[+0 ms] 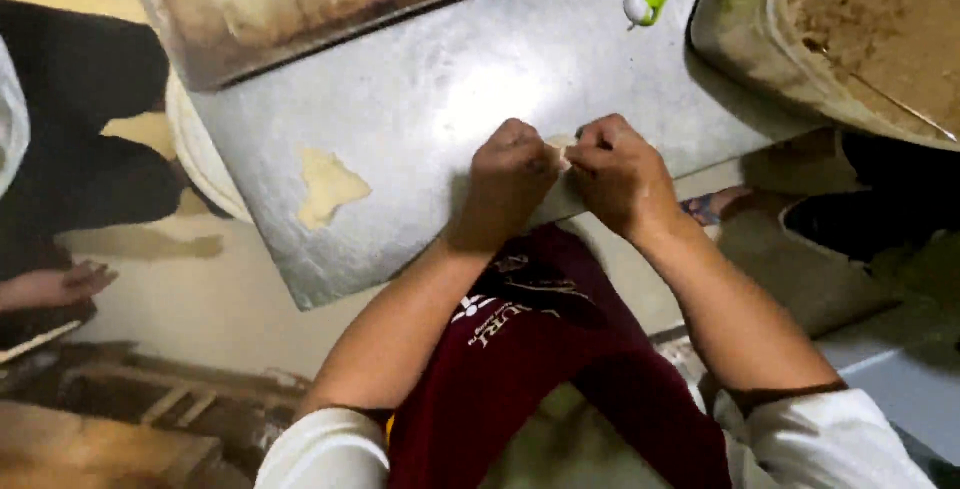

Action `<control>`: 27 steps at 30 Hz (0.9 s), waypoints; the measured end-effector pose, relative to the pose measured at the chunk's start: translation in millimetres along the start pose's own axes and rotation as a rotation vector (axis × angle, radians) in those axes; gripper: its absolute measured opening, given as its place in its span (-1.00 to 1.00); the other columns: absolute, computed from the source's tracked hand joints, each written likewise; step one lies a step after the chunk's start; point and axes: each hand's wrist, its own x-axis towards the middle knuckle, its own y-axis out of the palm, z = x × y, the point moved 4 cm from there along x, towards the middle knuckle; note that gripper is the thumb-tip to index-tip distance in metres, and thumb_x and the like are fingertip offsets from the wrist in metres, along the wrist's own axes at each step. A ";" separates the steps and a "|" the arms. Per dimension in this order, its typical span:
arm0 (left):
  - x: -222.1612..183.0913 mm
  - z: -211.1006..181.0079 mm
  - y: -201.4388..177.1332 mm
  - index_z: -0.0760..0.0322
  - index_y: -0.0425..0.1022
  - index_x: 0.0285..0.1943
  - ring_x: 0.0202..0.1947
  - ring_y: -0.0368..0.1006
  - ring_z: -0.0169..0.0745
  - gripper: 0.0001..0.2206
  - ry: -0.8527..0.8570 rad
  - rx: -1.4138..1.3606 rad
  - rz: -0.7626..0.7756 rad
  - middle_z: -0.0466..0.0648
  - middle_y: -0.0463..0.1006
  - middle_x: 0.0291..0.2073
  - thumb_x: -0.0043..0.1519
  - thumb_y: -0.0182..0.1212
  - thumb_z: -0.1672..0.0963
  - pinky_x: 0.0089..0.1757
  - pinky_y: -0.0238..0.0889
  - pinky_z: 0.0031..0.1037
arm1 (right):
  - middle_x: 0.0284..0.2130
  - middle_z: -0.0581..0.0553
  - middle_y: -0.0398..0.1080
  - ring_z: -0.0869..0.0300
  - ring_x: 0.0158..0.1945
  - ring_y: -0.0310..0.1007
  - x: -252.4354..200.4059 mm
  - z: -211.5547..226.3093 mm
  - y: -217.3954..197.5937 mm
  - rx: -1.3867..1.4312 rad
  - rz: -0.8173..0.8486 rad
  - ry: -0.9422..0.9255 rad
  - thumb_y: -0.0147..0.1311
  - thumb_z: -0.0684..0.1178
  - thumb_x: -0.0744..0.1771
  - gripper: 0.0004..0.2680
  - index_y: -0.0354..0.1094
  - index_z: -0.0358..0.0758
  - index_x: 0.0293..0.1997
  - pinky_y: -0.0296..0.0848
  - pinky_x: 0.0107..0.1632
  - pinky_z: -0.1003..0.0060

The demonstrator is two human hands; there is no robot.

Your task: Filling dough with a savory mixture and shaping it into buns on a production table.

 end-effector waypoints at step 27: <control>-0.5 59.2 -178.6 0.21 0.54 0.27 -0.19 0.60 -0.09 -0.53 -0.055 -0.095 -0.382 -0.04 0.68 -0.17 0.14 0.30 0.33 -0.27 0.53 -0.43 | -0.41 -0.07 0.45 -0.12 -0.32 0.50 66.1 132.6 39.8 -0.138 0.045 -0.940 -0.36 0.08 0.47 -0.68 0.48 -0.09 -0.07 0.47 -0.23 -0.02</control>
